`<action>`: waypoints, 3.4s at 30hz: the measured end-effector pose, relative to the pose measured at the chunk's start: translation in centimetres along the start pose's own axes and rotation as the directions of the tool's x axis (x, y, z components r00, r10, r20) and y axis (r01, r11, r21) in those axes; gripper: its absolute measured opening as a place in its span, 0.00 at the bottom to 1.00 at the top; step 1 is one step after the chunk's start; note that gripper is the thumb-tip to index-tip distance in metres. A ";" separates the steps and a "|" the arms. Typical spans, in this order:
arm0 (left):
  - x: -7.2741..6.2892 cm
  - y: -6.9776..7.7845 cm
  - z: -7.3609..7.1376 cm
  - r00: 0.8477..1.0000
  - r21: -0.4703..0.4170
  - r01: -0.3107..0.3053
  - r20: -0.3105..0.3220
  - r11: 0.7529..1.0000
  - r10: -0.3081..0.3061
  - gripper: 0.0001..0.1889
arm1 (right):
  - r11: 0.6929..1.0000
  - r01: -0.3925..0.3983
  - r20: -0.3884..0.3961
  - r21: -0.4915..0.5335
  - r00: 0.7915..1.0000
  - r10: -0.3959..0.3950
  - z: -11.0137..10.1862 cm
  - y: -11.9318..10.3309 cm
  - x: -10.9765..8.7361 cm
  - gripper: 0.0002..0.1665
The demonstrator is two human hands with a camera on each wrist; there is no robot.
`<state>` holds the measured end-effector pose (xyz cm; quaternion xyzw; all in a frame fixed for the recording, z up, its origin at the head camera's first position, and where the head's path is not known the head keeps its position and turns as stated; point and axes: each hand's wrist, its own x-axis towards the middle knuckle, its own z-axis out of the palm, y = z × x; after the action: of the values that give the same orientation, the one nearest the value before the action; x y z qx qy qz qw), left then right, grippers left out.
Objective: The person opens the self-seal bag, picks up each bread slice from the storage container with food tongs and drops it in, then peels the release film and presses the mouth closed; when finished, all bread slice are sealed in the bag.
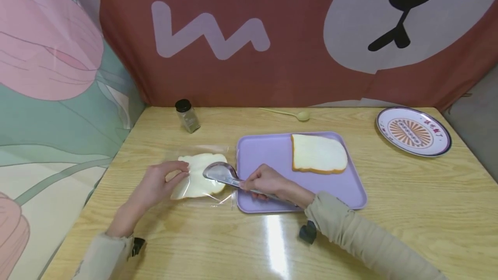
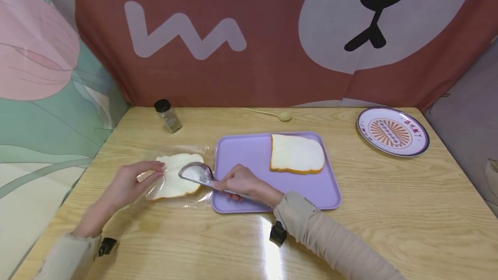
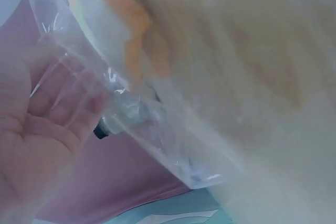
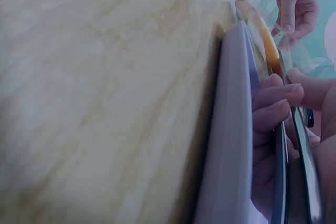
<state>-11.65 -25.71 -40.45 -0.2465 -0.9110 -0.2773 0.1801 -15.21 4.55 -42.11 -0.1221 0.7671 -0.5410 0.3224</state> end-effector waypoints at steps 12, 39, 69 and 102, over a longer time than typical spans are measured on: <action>-0.5 0.0 -0.1 1.000 -0.002 0.018 -0.023 1.000 -0.018 0.09 | 0.998 -0.024 -0.047 -0.051 0.999 0.022 0.2 -0.2 -0.2 0.14; -1.6 -4.2 -1.8 0.914 0.145 0.182 0.340 0.972 -0.222 0.19 | 0.995 -0.052 -0.043 -0.080 0.998 0.049 -0.3 -0.2 0.0 0.13; -1.2 -3.8 -0.3 0.951 -0.056 0.190 0.257 0.980 -0.170 0.09 | 0.993 -0.057 -0.026 -0.102 0.998 0.054 -0.5 -0.2 0.0 0.13; -1.5 -2.2 -0.3 0.999 0.004 0.037 -0.030 0.999 -0.037 0.11 | 0.997 -0.066 0.113 0.048 0.992 0.060 -2.2 -0.6 -0.4 0.17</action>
<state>-11.61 -27.95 -41.84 -0.2249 -0.9133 -0.2820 0.1889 -16.37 6.22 -40.95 -0.1195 0.7372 -0.5426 0.3846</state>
